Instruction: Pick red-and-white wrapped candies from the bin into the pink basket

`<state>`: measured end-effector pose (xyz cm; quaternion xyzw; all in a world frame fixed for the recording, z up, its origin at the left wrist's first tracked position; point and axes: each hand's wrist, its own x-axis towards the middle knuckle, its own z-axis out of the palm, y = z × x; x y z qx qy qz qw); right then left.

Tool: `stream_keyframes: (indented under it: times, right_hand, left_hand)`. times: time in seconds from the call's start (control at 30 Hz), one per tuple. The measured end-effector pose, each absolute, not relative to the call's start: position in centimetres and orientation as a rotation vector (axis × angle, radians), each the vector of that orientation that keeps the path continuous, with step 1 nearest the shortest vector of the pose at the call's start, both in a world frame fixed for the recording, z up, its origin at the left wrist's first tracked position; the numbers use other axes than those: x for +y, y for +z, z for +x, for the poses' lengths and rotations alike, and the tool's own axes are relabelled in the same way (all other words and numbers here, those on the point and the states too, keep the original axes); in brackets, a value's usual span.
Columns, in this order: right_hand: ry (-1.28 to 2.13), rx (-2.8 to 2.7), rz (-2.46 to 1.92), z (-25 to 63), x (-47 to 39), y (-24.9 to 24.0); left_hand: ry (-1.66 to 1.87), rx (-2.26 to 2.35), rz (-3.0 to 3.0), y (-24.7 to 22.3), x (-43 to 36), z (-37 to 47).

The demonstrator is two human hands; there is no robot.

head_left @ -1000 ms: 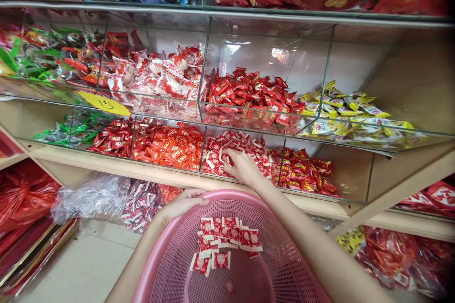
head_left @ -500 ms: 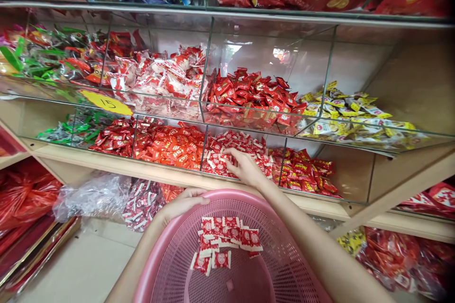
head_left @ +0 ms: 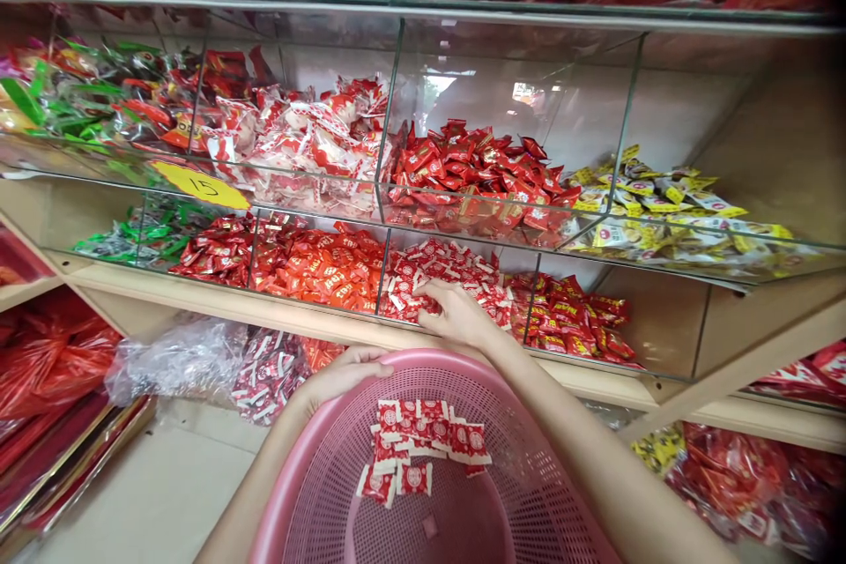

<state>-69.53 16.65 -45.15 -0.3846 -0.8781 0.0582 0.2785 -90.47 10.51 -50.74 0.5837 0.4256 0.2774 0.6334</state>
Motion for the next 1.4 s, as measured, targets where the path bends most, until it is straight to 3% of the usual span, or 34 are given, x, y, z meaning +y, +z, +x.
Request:
stream_keyframes:
  times: [0.27,0.63,0.97,1.4]
  right_hand:
    - [0.173,-2.361,-0.989,-69.3,16.8,-45.4]
    - [-0.236,-2.863,-0.814,-70.6,16.5,-42.4]
    - [-0.196,-2.772,-1.078,-68.4,17.3,-42.2]
    - [-0.168,-2.758,-1.112,-69.4,17.4,-41.8]
  left_hand:
    - [0.634,0.951,1.307,-50.4,10.4,-90.3]
    - [0.653,0.953,1.352,-50.5,10.6,-90.3]
    - [0.628,1.000,1.380,-50.4,10.5,-90.5]
    - [0.612,0.998,1.365,-50.3,10.4,-90.3]
